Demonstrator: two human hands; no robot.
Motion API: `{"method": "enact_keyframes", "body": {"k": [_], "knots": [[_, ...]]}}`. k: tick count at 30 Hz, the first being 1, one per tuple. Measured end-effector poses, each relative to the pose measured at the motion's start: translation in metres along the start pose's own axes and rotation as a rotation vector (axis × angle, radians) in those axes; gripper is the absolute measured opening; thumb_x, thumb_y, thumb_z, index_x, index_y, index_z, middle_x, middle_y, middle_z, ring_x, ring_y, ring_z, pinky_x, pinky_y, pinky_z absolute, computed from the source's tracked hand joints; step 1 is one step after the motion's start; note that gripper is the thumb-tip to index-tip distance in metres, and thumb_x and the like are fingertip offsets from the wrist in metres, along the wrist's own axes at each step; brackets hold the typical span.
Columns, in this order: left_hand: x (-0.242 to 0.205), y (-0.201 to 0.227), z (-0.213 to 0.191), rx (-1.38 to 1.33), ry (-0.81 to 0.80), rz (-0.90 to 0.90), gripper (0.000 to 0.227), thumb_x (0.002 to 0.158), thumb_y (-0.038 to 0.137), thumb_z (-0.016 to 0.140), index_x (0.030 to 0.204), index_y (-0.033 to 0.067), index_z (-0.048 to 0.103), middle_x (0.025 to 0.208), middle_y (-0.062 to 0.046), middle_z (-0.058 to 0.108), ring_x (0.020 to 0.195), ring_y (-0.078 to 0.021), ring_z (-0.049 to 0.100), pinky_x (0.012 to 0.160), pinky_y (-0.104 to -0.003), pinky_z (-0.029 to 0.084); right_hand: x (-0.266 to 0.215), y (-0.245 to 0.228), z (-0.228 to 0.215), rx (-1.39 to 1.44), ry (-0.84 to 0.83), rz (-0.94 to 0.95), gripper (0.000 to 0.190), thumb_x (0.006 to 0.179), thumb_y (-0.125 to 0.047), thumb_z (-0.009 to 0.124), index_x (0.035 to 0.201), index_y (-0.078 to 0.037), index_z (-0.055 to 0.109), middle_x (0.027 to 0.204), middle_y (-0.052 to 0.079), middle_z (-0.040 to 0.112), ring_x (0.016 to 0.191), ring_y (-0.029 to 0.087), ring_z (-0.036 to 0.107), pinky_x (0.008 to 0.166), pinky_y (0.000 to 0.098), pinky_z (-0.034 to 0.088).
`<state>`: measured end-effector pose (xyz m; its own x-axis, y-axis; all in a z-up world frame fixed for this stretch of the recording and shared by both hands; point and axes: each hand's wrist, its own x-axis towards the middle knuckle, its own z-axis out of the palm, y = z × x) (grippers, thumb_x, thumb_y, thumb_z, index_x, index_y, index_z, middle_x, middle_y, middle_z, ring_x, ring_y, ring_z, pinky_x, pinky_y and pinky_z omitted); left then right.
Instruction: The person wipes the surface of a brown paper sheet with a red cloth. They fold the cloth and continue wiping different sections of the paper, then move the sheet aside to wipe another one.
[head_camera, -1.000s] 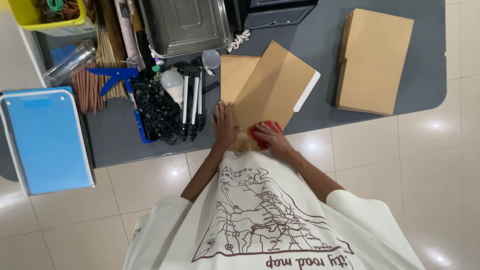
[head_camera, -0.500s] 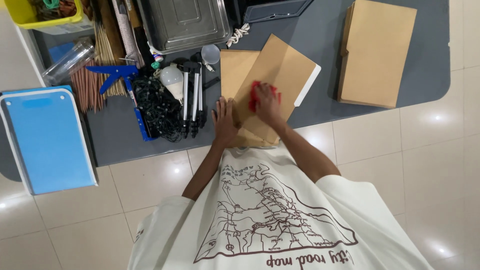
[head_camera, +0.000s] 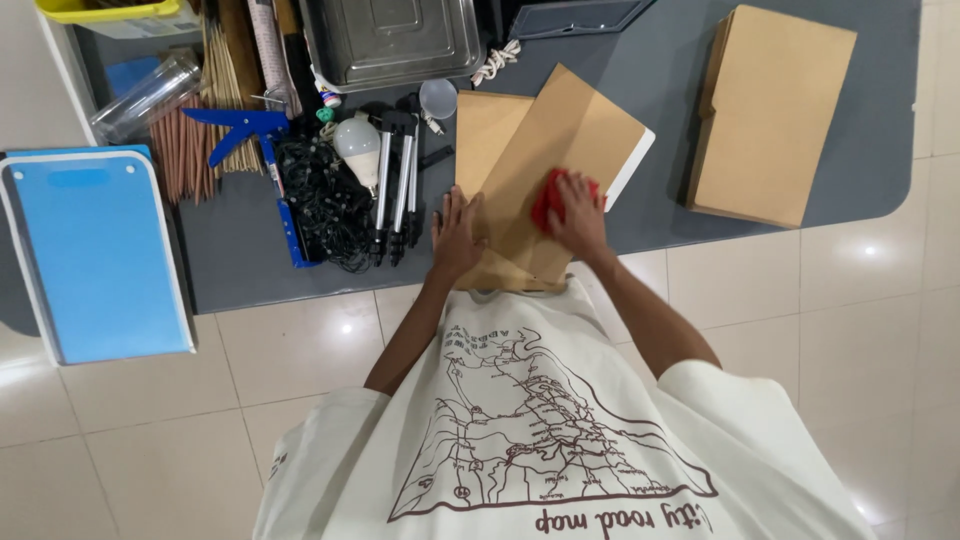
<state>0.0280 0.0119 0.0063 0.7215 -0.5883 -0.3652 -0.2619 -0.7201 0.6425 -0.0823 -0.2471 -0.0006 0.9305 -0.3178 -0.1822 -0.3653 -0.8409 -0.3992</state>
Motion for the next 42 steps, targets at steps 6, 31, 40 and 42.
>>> {"method": "enact_keyframes", "body": {"k": [6,31,40,42], "knots": [[0.009,-0.030,0.019,0.045,-0.004,0.056,0.087,0.086,0.007,0.060,0.164,0.0295,0.030,0.175,-0.014,0.009,0.162,-0.0345,0.008,0.124,-0.061,0.014,0.065,-0.033,0.012,0.020,0.013,0.142,0.077,0.090,-0.028,0.068,0.157,-0.005,0.038,0.166,0.020,0.030,0.153,0.043,0.023,0.117,0.0645,0.023],[0.006,-0.023,0.015,0.052,0.009,0.035,0.084,0.089,-0.003,0.052,0.166,0.0113,0.021,0.175,-0.015,0.008,0.162,-0.0343,0.008,0.126,-0.058,0.011,0.044,-0.063,0.029,0.072,0.055,0.096,0.072,0.085,-0.018,0.070,0.151,-0.005,0.046,0.163,0.020,0.034,0.152,0.042,0.027,0.120,0.0611,0.022],[-0.005,0.013,-0.019,0.126,-0.084,0.014,0.091,0.074,0.029,0.078,0.153,0.0187,0.034,0.166,-0.017,0.011,0.154,-0.0340,0.014,0.123,-0.056,0.018,-0.021,-0.076,0.003,0.152,-0.083,-0.293,0.074,0.089,-0.023,0.072,0.157,-0.013,0.045,0.168,0.011,0.035,0.158,0.032,0.027,0.126,0.0599,0.019],[-0.004,-0.005,0.003,0.174,0.052,0.063,0.076,0.086,0.011,0.063,0.158,0.0203,0.040,0.172,-0.018,0.015,0.159,-0.0360,0.016,0.123,-0.057,0.022,-0.029,-0.053,-0.014,0.112,-0.194,-0.269,0.075,0.089,-0.026,0.073,0.157,-0.012,0.044,0.167,0.012,0.033,0.157,0.033,0.024,0.124,0.0624,0.014]]}}
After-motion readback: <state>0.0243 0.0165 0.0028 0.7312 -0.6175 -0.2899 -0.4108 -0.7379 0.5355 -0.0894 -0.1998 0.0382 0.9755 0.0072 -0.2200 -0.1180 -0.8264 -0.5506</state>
